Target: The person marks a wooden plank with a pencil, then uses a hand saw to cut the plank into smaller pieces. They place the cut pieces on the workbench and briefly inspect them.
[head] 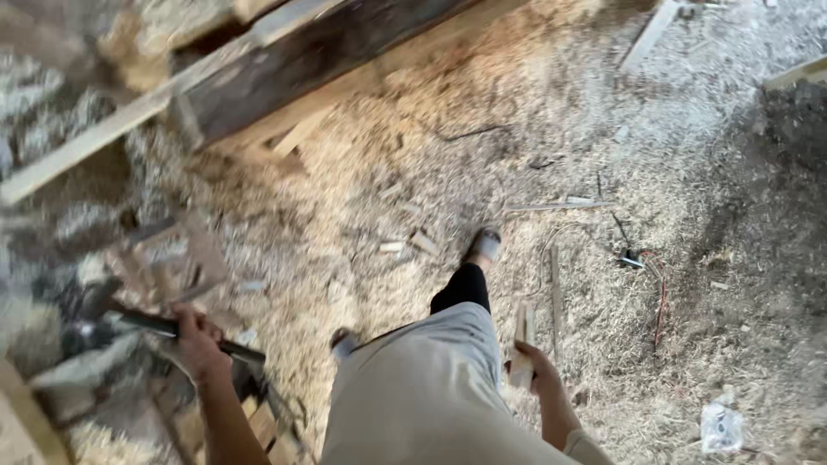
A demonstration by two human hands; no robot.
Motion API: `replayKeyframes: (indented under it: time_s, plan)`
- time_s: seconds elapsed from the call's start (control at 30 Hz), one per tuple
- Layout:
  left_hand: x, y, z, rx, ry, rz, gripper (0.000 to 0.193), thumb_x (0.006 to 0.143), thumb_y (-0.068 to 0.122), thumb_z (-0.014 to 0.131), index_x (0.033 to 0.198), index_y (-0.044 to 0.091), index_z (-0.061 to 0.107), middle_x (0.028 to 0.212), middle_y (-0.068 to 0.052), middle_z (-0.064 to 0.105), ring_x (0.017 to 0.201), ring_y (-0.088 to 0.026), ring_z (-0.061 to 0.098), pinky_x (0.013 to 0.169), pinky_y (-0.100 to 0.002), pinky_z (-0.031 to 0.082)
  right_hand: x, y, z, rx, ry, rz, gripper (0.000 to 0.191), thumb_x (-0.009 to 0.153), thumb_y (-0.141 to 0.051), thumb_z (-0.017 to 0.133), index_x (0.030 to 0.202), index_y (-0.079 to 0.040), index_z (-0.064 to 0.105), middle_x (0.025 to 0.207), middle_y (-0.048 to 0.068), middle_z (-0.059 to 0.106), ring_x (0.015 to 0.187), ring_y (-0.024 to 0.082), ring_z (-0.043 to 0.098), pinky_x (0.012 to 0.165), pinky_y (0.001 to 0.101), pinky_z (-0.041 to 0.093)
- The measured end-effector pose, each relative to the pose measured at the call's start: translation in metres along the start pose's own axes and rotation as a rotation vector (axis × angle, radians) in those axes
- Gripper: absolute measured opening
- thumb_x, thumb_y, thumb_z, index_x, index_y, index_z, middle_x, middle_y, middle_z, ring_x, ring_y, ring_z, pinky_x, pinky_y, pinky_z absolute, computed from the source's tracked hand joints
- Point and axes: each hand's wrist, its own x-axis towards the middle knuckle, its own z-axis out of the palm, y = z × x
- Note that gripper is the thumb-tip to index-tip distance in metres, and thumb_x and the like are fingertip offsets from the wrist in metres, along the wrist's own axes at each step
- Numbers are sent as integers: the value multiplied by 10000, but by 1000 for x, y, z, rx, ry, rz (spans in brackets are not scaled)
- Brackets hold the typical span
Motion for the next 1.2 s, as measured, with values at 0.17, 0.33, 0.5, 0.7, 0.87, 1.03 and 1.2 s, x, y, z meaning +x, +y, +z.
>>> replayKeyframes:
  time_s: [0.17, 0.33, 0.5, 0.7, 0.87, 1.03, 1.2]
  plan:
    - [-98, -21, 264, 599, -53, -123, 301, 985, 315, 729, 847, 58, 655, 617, 11, 590, 467, -76, 519, 408, -281, 387, 26, -163, -63, -101, -50, 12, 653, 854, -381, 773, 1266, 93, 592, 971, 221, 710, 692, 316, 706, 651, 438, 633]
    - [-179, -36, 461, 785, -428, -59, 497, 975, 405, 753, 713, -5, 652, 578, -69, 529, 479, -134, 465, 464, -336, 325, 24, -324, -102, -278, -56, -329, 700, 786, -421, 833, 1248, 79, 672, 1046, 161, 739, 885, 273, 724, 777, 390, 620]
    - [-209, -49, 578, 933, -694, 119, 495, 897, 491, 744, 765, 15, 714, 621, -81, 665, 586, -192, 614, 588, -370, 468, -14, -461, -58, -196, -73, -717, 785, 790, -384, 834, 1323, 94, 511, 1043, 208, 702, 894, 285, 732, 787, 442, 670]
    - [-210, -88, 728, 1039, -902, 151, 547, 909, 561, 701, 830, 21, 735, 653, -113, 663, 607, -230, 620, 613, -400, 475, -61, -627, -21, -52, -332, -838, 707, 839, -319, 779, 1341, 62, 460, 1028, 169, 774, 834, 261, 784, 746, 413, 667]
    - [-193, -117, 864, 1202, -958, 62, 603, 961, 626, 645, 836, 42, 732, 676, -114, 670, 606, -256, 628, 592, -410, 476, -68, -757, 1, -160, -340, -1014, 684, 855, -341, 834, 1318, 65, 534, 1048, 191, 727, 857, 243, 751, 728, 414, 642]
    - [-169, -99, 997, 828, -845, 197, 530, 912, 577, 716, 834, 54, 754, 674, -72, 692, 607, -204, 650, 590, -406, 494, -63, -907, 22, -773, 190, -1046, 741, 802, -378, 887, 1295, 3, 486, 1089, 196, 689, 885, 244, 720, 729, 421, 648]
    - [-151, -53, 1063, 867, -713, -29, 440, 871, 539, 736, 809, 104, 718, 648, -51, 667, 560, -187, 622, 524, -411, 479, -64, -1022, 10, -1344, 264, -1277, 840, 828, -302, 843, 1485, -30, 395, 1141, 199, 662, 909, 299, 701, 770, 446, 613]
